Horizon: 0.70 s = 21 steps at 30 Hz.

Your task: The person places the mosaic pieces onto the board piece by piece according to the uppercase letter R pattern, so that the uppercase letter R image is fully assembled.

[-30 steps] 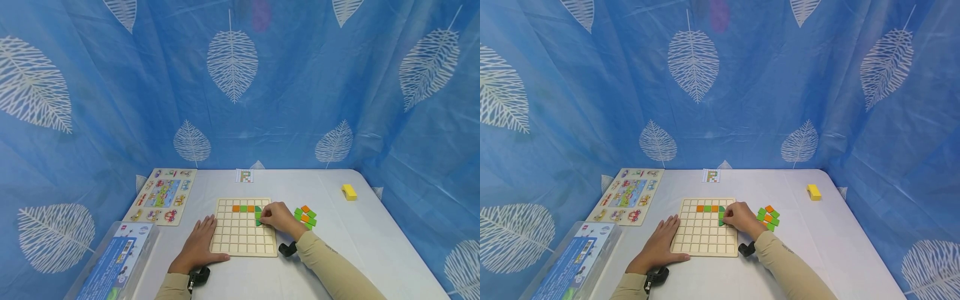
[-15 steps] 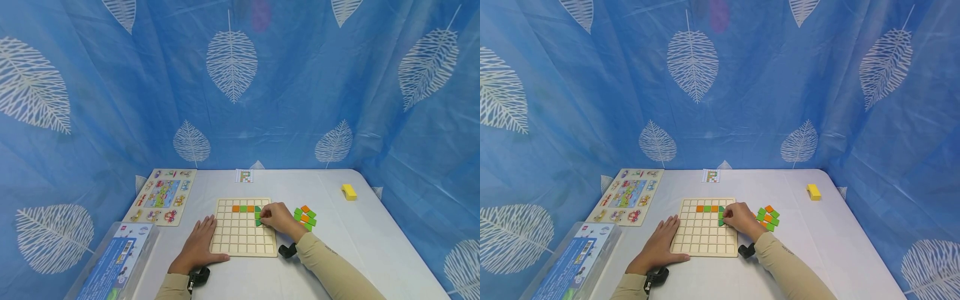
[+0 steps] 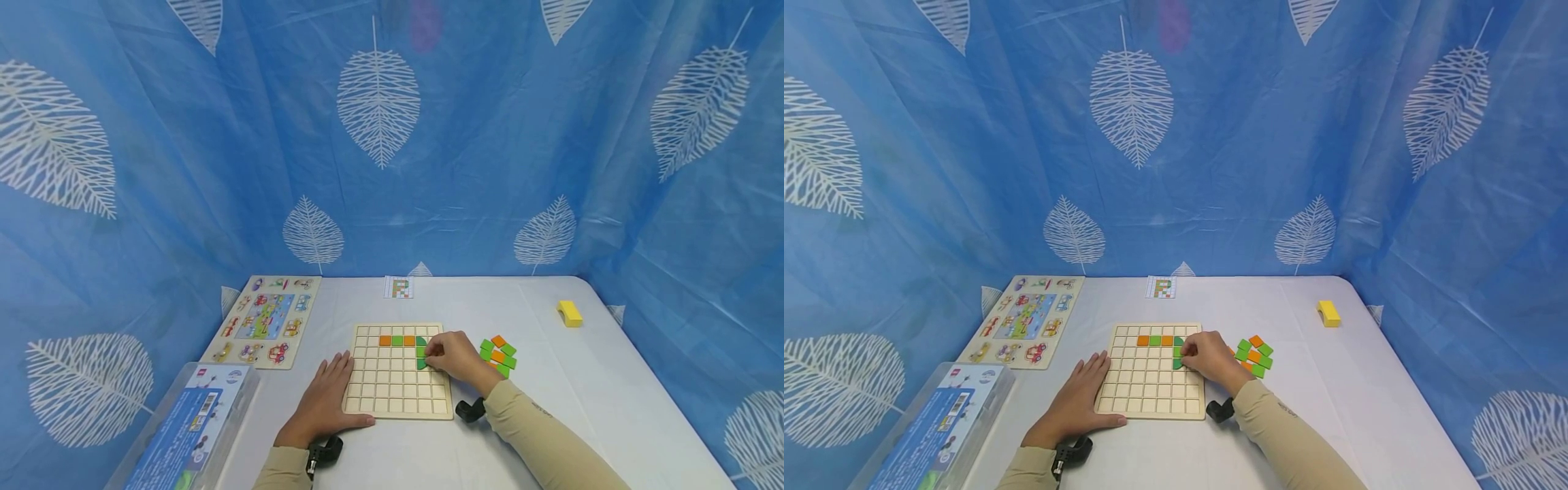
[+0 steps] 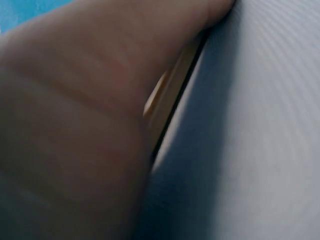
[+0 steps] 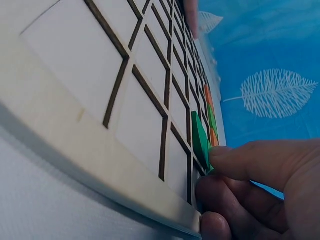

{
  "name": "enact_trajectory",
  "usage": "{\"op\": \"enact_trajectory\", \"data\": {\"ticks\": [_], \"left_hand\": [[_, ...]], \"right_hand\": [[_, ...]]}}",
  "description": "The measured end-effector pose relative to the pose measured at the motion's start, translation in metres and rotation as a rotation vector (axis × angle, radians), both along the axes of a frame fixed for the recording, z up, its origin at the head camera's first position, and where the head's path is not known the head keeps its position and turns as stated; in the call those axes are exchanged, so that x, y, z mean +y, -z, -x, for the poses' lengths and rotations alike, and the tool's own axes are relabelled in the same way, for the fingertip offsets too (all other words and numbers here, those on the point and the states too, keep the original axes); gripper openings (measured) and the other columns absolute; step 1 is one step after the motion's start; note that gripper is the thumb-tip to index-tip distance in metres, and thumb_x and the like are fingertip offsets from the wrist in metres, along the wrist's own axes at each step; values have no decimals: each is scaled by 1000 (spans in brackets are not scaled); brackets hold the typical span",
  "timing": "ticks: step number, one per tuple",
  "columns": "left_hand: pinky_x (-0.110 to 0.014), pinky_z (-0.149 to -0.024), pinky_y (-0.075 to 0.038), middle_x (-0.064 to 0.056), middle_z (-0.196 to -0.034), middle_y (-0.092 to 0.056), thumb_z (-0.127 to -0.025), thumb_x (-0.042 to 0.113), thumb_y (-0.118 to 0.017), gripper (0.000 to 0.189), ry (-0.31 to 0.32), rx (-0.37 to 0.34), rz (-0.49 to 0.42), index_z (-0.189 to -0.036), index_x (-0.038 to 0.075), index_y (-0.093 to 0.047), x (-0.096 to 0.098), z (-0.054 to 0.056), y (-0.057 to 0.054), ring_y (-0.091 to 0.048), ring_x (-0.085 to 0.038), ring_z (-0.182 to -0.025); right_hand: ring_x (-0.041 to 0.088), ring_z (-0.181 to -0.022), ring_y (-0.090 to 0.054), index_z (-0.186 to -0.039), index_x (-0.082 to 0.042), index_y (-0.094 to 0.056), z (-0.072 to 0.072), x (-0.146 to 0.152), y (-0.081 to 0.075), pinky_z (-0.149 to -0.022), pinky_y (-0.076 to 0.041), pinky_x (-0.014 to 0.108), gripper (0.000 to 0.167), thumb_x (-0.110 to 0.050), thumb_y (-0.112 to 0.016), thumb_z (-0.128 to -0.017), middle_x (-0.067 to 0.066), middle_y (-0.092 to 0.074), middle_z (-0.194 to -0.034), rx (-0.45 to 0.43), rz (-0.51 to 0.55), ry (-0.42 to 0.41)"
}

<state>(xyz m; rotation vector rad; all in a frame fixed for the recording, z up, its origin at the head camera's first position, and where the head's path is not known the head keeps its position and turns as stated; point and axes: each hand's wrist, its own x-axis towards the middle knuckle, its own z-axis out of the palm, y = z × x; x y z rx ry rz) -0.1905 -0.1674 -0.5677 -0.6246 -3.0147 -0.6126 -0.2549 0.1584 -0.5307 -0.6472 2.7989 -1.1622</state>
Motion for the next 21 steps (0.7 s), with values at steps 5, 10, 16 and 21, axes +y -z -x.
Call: {"op": "enact_trajectory", "data": {"ticks": [5,10,16,21], "left_hand": [[-53,-127,-13,-17,-169,-29,-69,89,-70,138,0,-1,-2,-163,-3,-31,0,0,0,-22,-35,-157],[-53,-126,-15,-18,-169,-29,-69,90,-70,139,3,9,2,-163,-3,-32,-1,0,2,-22,-35,-156],[-55,-126,-17,-18,-168,-30,-69,91,-70,138,2,21,5,-162,-4,-33,0,1,4,-24,-36,-156],[-54,-126,-16,-17,-169,-30,-68,91,-70,139,-9,12,0,-163,-3,-33,0,1,5,-23,-35,-156]], "right_hand": [[10,-72,-60,-88,-12,-76,0,1,0,-65,-54,28,11,-4,-83,-90,-11,-64,-78,3,7,8],[9,-71,-61,-89,-12,-77,0,2,1,-64,-55,28,10,-5,-83,-91,-12,-65,-78,-9,18,14],[9,-71,-61,-88,-13,-77,1,4,0,-64,-55,28,11,-4,-84,-90,-11,-65,-78,4,18,39],[9,-73,-61,-88,-14,-77,2,6,0,-66,-55,28,12,-5,-85,-89,-11,-66,-79,2,16,67]]}}
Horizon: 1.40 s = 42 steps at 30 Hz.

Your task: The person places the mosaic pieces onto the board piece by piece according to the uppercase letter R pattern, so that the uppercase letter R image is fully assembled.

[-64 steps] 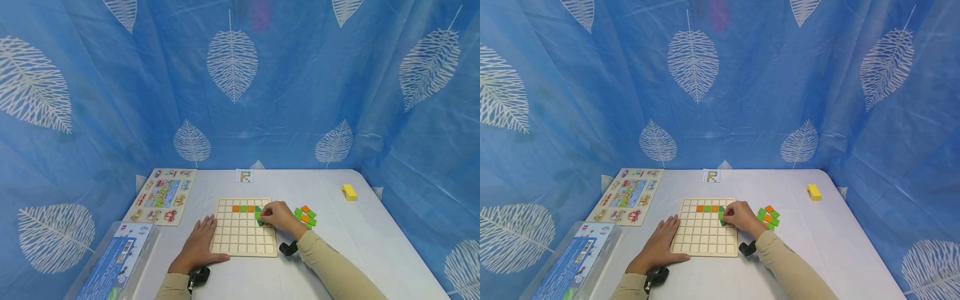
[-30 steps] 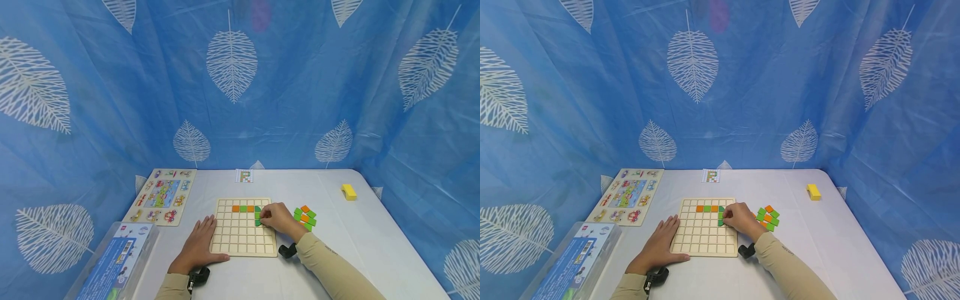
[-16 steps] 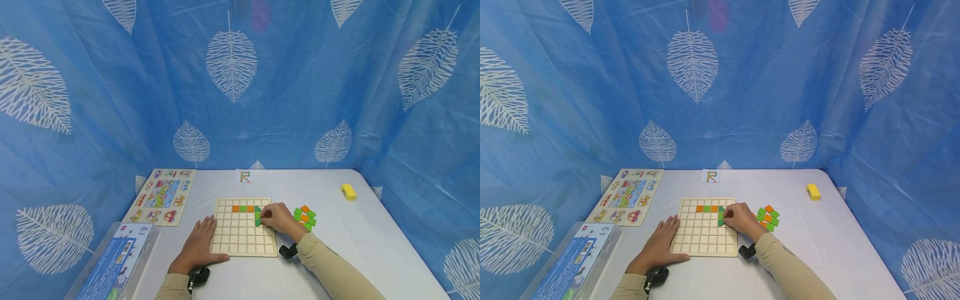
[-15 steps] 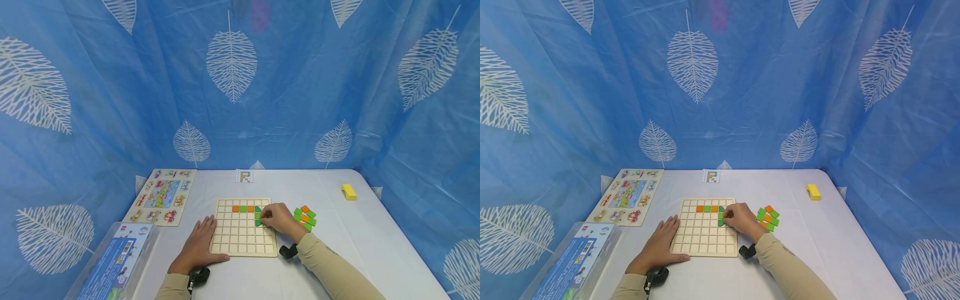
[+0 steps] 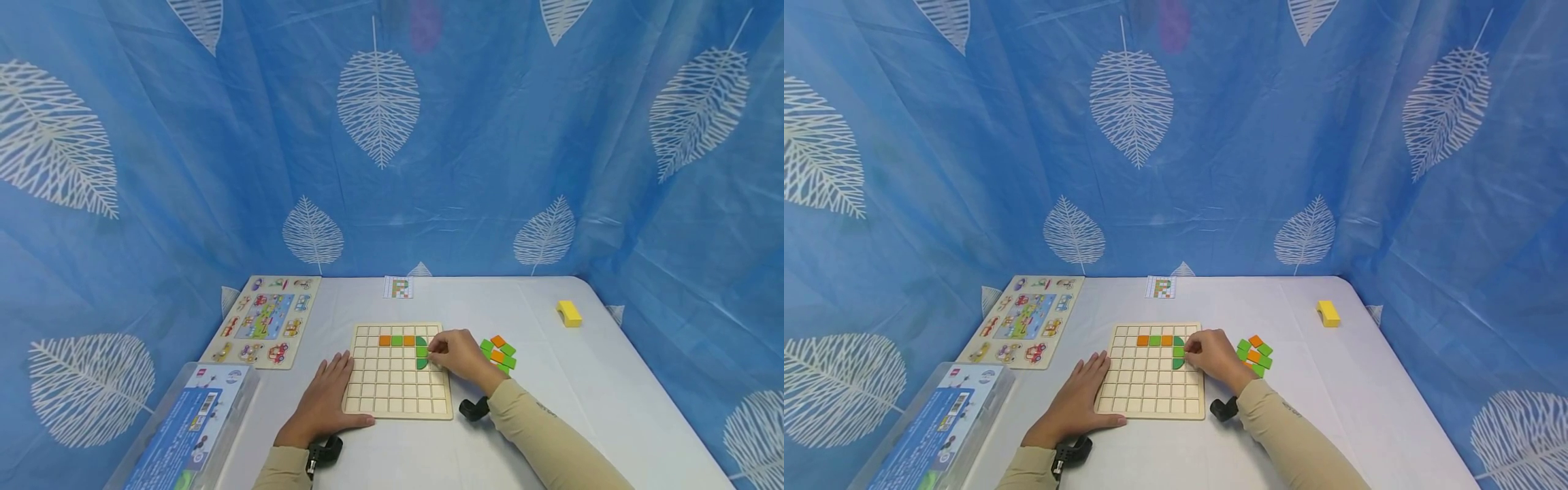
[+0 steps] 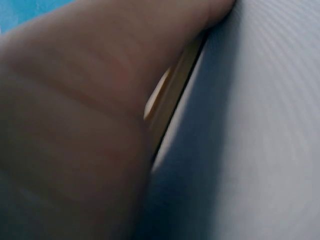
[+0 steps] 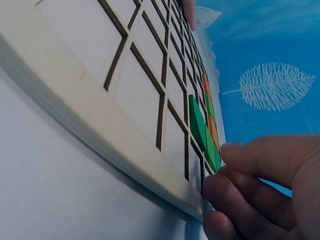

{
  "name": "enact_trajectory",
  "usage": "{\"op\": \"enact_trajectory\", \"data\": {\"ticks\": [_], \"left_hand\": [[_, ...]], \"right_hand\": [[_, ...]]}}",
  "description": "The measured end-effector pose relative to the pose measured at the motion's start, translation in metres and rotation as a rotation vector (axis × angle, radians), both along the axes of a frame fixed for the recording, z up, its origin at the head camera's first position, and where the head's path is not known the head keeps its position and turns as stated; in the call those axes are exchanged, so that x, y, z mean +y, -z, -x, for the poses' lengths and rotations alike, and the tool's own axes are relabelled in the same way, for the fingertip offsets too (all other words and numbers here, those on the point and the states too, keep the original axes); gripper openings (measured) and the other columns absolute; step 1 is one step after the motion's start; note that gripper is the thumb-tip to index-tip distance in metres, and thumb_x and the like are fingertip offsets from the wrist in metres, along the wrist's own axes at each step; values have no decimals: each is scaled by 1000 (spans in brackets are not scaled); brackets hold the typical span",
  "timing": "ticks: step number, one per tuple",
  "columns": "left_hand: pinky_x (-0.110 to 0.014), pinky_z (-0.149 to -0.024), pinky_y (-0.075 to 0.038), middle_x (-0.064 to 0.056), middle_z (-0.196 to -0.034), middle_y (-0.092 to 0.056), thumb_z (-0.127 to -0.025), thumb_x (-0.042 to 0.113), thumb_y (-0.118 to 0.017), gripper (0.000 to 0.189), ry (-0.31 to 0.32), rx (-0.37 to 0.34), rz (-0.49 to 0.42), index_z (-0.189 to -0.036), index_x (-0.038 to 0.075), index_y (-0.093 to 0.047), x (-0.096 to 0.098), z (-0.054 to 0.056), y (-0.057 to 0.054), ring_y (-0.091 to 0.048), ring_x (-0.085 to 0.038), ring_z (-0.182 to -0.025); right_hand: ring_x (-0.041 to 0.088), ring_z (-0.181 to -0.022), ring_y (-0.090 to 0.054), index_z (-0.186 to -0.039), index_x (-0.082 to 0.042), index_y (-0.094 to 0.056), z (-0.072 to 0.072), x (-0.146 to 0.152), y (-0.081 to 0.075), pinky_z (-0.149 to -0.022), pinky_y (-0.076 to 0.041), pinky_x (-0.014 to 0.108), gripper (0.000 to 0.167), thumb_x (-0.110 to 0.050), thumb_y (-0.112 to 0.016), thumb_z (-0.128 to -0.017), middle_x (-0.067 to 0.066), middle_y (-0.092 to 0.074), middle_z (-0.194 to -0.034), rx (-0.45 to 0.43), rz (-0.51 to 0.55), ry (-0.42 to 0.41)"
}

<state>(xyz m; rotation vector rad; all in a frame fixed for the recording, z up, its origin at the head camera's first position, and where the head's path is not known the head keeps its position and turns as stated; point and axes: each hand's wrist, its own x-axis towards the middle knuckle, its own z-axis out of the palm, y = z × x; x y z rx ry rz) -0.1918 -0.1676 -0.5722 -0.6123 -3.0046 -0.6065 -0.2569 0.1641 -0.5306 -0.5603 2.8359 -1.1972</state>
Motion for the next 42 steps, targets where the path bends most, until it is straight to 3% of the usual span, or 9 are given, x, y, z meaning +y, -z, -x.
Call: {"op": "enact_trajectory", "data": {"ticks": [19,33,42], "left_hand": [[-52,-127,-13,-15,-170,-28,-68,93,-68,139,-4,-16,11,-164,-1,-31,0,0,0,-21,-33,-157],[-53,-126,-14,-16,-169,-29,-68,94,-67,139,0,-5,16,-164,-1,-32,-1,0,1,-22,-34,-157],[-54,-126,-16,-18,-169,-30,-69,91,-69,138,12,1,8,-163,-3,-33,-1,1,0,-24,-35,-156]], "right_hand": [[10,-73,-61,-89,-12,-78,6,16,-3,-68,-55,31,12,-4,-86,-87,-10,-66,-78,37,-7,77],[22,-94,-67,-107,-6,-79,21,48,-13,-84,-59,44,16,-8,-83,-92,4,-72,-101,74,-80,119],[29,-98,-67,-113,-2,-78,29,70,-20,-88,-59,48,19,-7,-79,-95,6,-74,-104,78,-98,111]]}}
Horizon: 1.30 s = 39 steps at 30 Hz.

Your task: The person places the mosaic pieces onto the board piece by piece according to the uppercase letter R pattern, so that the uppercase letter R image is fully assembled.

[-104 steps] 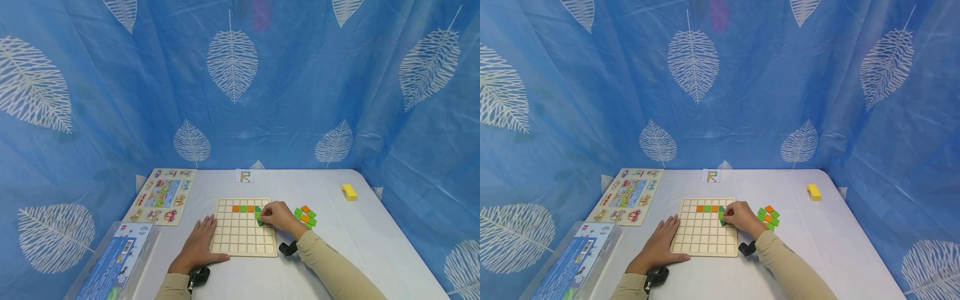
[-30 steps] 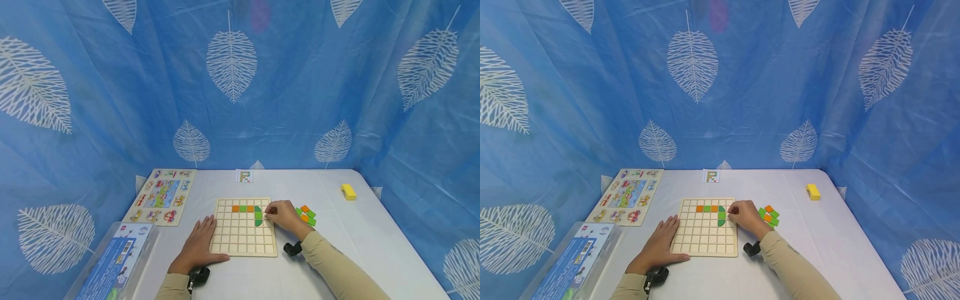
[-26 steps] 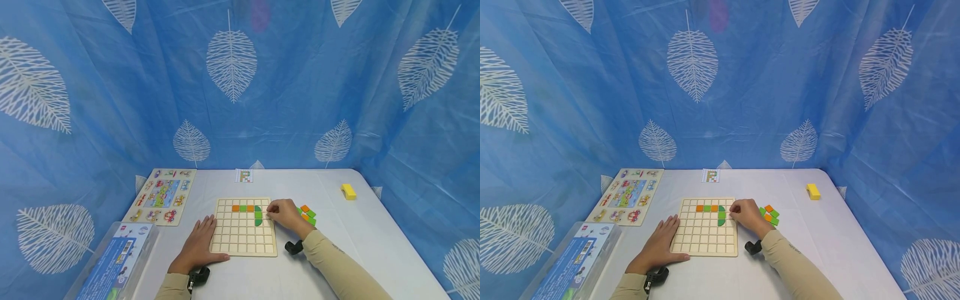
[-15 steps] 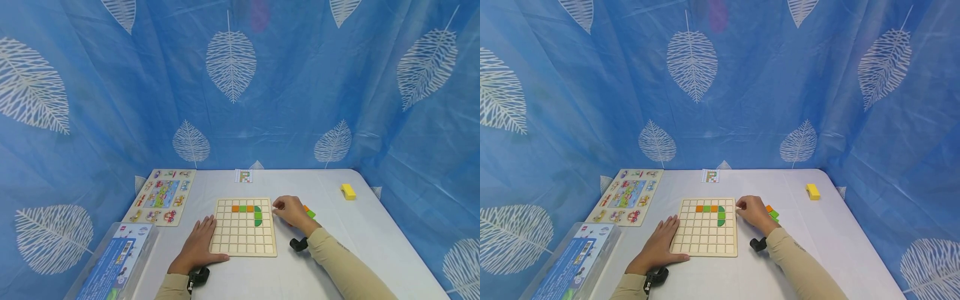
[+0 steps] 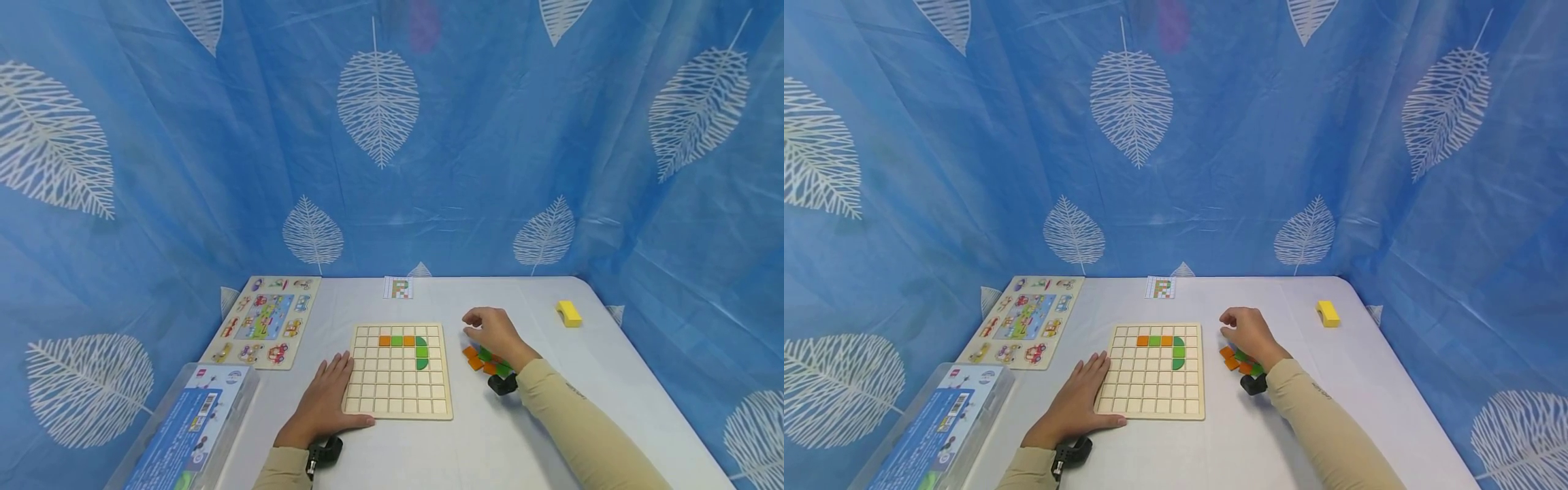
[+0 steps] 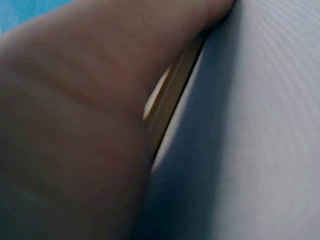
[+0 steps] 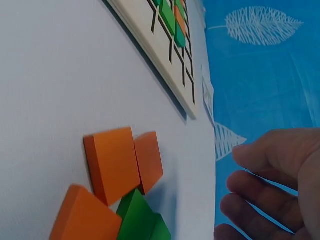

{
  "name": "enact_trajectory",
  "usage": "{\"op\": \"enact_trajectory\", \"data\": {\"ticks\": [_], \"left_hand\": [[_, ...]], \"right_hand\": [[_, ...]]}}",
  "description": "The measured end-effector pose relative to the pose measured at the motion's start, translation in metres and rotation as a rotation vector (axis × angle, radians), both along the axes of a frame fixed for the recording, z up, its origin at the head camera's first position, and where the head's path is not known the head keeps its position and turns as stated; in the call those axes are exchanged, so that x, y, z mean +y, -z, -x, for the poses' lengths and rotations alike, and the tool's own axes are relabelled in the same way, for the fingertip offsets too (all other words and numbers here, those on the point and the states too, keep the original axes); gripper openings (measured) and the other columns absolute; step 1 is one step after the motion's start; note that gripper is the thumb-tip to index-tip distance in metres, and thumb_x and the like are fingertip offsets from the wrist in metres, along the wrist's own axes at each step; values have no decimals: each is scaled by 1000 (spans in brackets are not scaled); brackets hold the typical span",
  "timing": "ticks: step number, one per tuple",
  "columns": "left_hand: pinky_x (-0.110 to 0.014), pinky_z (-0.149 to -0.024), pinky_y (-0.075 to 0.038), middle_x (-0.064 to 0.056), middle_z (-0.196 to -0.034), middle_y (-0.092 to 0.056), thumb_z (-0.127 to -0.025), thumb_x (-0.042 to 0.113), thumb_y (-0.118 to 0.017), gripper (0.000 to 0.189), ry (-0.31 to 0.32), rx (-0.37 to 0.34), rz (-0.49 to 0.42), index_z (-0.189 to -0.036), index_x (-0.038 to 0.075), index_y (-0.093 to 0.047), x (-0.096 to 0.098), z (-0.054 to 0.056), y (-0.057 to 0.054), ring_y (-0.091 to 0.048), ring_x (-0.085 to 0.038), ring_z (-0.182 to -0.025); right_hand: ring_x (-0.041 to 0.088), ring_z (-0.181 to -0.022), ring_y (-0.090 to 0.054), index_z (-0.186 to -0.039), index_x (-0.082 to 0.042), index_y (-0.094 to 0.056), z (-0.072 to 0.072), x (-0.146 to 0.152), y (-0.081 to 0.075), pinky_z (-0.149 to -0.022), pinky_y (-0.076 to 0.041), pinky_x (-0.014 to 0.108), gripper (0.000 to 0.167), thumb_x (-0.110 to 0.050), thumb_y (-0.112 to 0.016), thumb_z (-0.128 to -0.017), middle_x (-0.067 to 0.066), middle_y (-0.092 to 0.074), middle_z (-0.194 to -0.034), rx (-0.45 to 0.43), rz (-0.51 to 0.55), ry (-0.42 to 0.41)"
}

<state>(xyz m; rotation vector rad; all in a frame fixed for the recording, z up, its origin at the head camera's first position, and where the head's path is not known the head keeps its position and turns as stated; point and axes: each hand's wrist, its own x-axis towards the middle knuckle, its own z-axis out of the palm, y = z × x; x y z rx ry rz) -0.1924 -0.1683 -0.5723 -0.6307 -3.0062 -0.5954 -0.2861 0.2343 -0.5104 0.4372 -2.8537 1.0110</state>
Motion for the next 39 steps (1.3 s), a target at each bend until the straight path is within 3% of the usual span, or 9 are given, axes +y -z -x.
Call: {"op": "enact_trajectory", "data": {"ticks": [21,39], "left_hand": [[-53,-126,-14,-17,-169,-30,-68,90,-70,138,-13,-16,10,-163,-3,-33,2,-2,-4,-23,-36,-156],[-53,-126,-15,-17,-169,-29,-68,91,-70,139,-15,-17,-2,-163,-3,-32,1,-2,-4,-22,-34,-157]], "right_hand": [[35,-110,-65,-122,-3,-75,0,8,-1,-96,-56,54,30,-15,-81,-95,12,-73,-115,-85,-30,-3],[32,-106,-65,-117,-4,-77,-5,8,2,-94,-57,52,29,-19,-84,-93,8,-72,-111,-102,-51,-37]]}}
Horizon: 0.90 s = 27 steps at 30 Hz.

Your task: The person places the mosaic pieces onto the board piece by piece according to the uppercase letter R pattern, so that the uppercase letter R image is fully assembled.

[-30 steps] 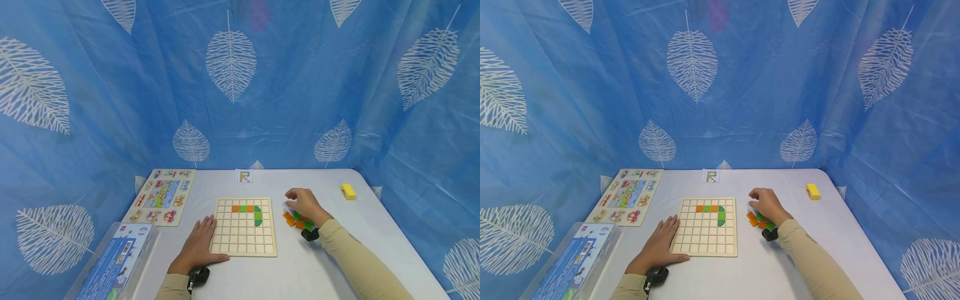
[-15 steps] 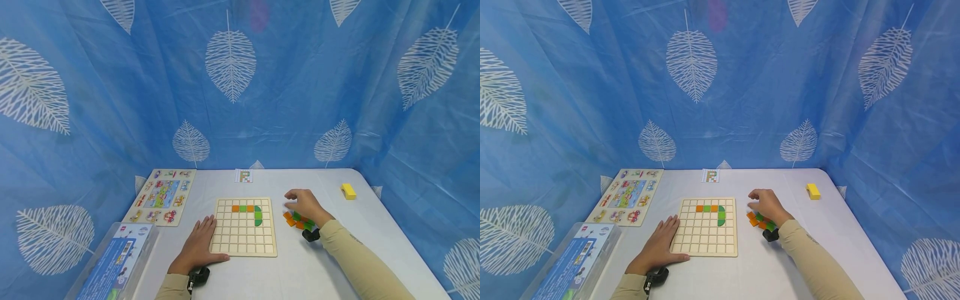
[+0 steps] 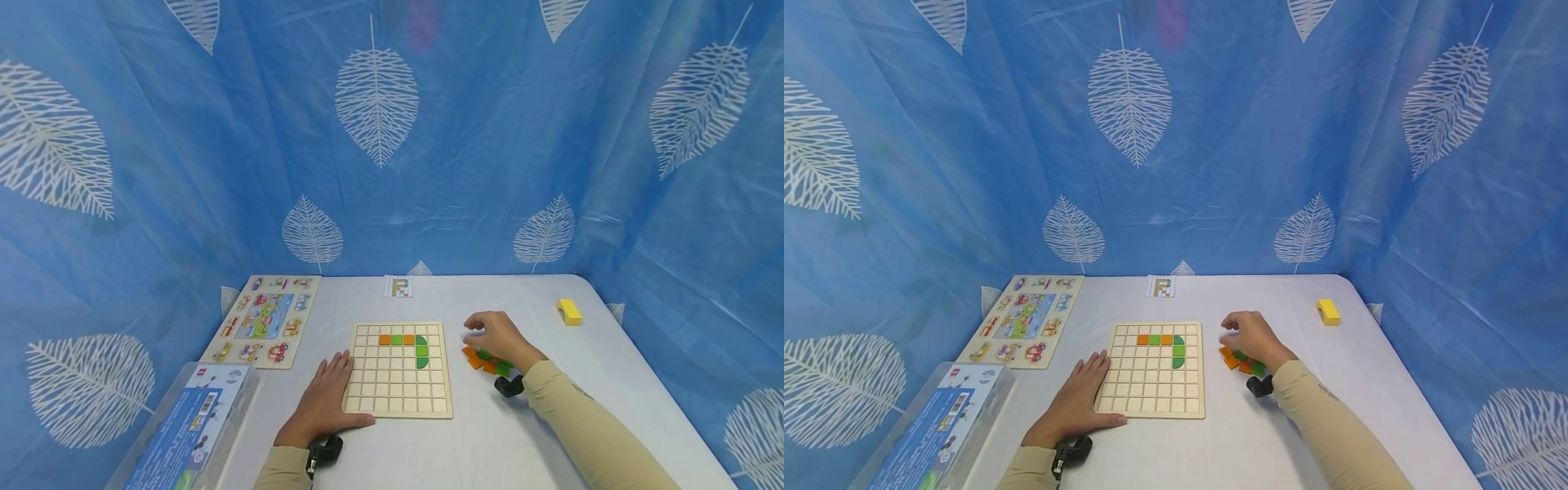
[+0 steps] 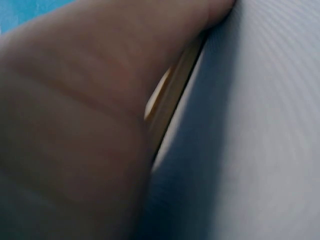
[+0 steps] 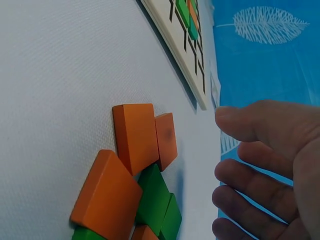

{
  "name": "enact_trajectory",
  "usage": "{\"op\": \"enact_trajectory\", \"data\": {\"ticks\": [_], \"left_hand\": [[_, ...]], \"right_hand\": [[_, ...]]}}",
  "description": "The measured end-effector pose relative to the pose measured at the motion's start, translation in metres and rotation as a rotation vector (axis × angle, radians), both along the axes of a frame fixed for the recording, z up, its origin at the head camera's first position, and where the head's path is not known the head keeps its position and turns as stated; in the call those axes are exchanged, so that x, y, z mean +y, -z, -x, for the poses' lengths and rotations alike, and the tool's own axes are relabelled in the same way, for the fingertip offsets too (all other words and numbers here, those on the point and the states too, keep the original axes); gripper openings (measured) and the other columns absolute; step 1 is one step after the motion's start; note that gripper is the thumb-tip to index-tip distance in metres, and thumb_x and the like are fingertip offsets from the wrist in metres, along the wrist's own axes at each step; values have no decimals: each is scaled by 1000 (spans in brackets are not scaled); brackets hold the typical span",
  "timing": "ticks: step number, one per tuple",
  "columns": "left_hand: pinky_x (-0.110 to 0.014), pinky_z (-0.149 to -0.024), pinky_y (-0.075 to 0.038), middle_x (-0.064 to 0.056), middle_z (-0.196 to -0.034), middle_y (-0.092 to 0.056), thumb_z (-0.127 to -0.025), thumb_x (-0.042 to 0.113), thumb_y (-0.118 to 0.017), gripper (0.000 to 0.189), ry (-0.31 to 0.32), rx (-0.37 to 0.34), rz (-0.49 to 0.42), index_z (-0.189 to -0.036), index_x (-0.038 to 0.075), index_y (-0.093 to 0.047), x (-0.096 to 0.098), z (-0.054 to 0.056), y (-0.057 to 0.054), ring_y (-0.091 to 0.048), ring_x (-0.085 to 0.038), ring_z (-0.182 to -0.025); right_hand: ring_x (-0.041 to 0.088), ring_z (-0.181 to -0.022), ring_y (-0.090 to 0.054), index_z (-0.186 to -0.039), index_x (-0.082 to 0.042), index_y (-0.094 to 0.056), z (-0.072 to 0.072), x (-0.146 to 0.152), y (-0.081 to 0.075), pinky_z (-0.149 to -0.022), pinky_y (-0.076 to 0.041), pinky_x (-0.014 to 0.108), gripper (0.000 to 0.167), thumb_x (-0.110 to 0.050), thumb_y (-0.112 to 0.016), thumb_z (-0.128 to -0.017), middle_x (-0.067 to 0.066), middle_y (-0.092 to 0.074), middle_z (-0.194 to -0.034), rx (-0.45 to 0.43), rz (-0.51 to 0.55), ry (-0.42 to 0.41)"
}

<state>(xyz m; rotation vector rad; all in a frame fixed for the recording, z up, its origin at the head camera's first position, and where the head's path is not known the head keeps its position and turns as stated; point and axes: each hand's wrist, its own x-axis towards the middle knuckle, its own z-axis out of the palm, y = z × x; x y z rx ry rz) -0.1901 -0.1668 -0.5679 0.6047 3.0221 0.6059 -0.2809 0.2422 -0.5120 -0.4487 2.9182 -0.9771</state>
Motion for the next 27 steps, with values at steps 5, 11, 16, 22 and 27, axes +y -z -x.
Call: {"op": "enact_trajectory", "data": {"ticks": [5,11,16,22,27], "left_hand": [[-55,-126,-16,-18,-169,-29,-68,90,-71,138,4,7,-12,-163,-4,-33,0,0,0,-23,-36,-156],[-53,-127,-13,-18,-169,-28,-69,89,-71,138,1,-3,-13,-163,-4,-31,1,0,-1,-21,-35,-157],[-52,-127,-11,-17,-170,-28,-69,88,-72,138,-3,-7,-14,-163,-3,-31,2,-1,-3,-20,-34,-157],[-52,-127,-12,-17,-170,-28,-69,88,-72,138,-4,-10,-12,-163,-3,-31,2,-1,-3,-20,-34,-157],[-53,-127,-13,-17,-169,-28,-69,88,-72,138,-5,-10,-7,-163,-3,-31,2,-1,-3,-21,-34,-157]], "right_hand": [[31,-107,-66,-116,-6,-78,-2,-1,0,-94,-57,51,29,-20,-85,-92,5,-73,-112,-20,-2,-4],[29,-107,-65,-116,-8,-78,-2,-4,1,-95,-57,50,29,-20,-86,-91,4,-72,-112,-46,-24,13],[25,-102,-65,-114,-9,-78,-3,-5,4,-94,-58,47,29,-22,-88,-89,2,-72,-109,-63,-33,15],[19,-94,-65,-110,-9,-79,-4,-7,7,-90,-59,43,30,-21,-91,-86,-1,-72,-103,-60,-41,2],[15,-85,-61,-105,-10,-79,-4,-9,10,-84,-58,38,27,-21,-92,-84,-5,-69,-94,-56,-58,-10]]}}
